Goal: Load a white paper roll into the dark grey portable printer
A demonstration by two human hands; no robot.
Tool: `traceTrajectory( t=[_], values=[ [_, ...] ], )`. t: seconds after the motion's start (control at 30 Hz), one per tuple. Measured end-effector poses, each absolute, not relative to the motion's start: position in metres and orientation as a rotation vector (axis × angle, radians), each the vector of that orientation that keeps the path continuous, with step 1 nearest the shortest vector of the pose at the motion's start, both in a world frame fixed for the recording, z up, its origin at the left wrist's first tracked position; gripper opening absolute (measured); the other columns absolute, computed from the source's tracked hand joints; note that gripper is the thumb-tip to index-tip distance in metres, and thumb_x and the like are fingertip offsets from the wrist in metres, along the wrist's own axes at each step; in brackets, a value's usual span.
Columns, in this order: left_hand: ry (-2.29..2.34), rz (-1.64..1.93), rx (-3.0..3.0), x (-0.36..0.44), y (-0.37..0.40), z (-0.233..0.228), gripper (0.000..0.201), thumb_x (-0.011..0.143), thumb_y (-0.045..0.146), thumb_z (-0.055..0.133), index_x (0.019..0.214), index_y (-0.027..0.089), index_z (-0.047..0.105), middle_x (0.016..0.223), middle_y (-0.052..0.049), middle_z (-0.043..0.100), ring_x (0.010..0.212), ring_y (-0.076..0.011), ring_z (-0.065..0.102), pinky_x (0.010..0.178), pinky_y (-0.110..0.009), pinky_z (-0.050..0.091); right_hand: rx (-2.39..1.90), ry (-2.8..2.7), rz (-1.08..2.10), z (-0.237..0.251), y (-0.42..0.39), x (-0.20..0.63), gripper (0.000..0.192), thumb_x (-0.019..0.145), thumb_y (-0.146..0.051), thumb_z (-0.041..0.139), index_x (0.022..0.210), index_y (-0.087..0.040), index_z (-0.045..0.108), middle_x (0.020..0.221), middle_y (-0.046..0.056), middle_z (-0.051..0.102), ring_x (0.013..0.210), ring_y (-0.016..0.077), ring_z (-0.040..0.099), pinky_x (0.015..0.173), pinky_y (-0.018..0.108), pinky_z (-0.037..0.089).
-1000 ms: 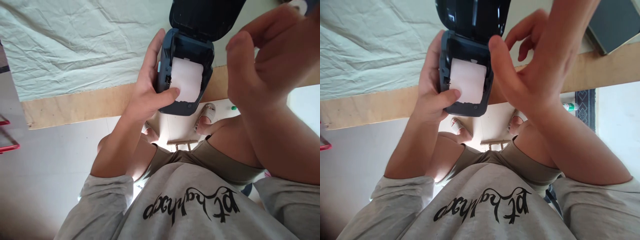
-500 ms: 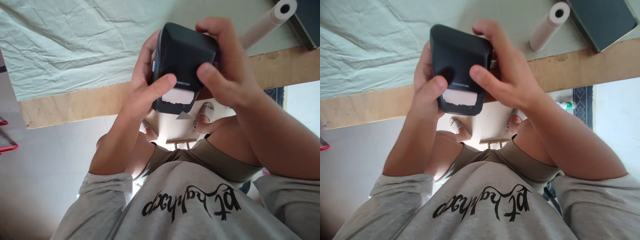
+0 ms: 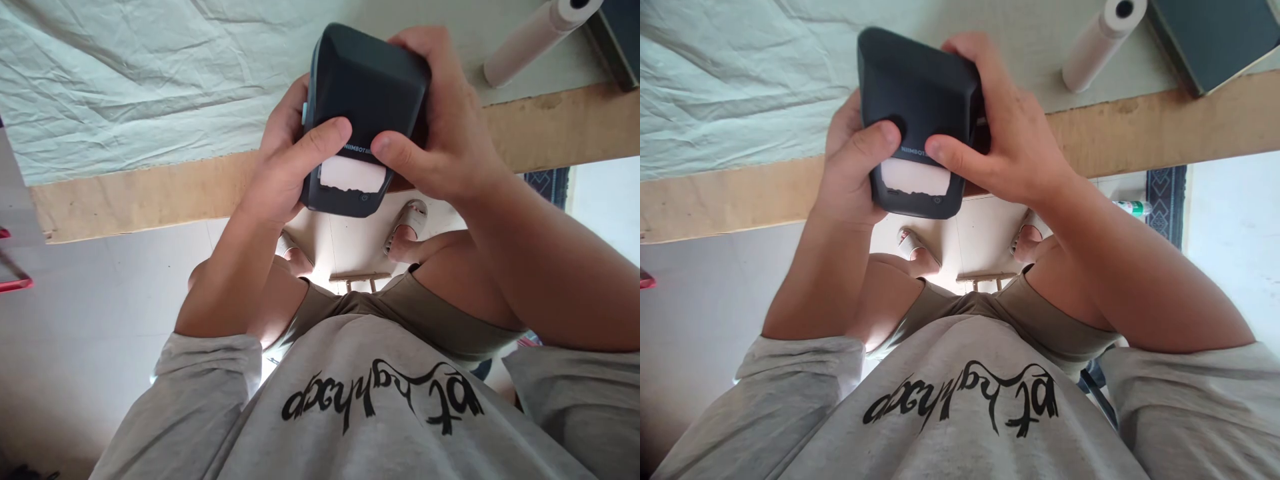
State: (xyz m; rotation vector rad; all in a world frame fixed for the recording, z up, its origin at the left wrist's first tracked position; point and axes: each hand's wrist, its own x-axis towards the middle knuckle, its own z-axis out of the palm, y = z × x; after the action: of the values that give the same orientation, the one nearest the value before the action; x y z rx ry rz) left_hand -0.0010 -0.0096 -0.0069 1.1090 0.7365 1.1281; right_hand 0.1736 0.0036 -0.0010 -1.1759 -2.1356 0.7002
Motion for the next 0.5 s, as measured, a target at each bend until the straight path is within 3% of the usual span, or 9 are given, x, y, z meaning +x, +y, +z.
traceTrajectory(
  t=[0.27,0.5],
  values=[
    [0.63,1.102,1.16,-0.003,-0.006,-0.01,0.011,0.075,0.025,0.055,0.083,0.018,0.053,0.073,-0.004,0.051,0.067,-0.0128,0.05,0.055,-0.028,0.043,-1.146,-2.083,0.672,-0.012,0.005,0.175,0.064,0.075,-0.057,0.04,0.119,-0.011,0.036,0.106,0.0,0.053,0.095,0.0062,0.051,0.09,0.022,0.041],
    [0.657,1.186,1.102,-0.008,0.001,-0.025,0.004,0.08,0.013,0.044,0.079,0.011,0.048,0.074,-0.002,0.047,0.071,-0.0078,0.052,0.069,-0.023,0.045,-1.21,-1.974,0.87,-0.034,0.023,0.164,0.068,0.071,-0.061,0.038,0.113,-0.009,0.046,0.112,-0.004,0.05,0.114,0.0103,0.041,0.106,0.023,0.027]
  ],
)
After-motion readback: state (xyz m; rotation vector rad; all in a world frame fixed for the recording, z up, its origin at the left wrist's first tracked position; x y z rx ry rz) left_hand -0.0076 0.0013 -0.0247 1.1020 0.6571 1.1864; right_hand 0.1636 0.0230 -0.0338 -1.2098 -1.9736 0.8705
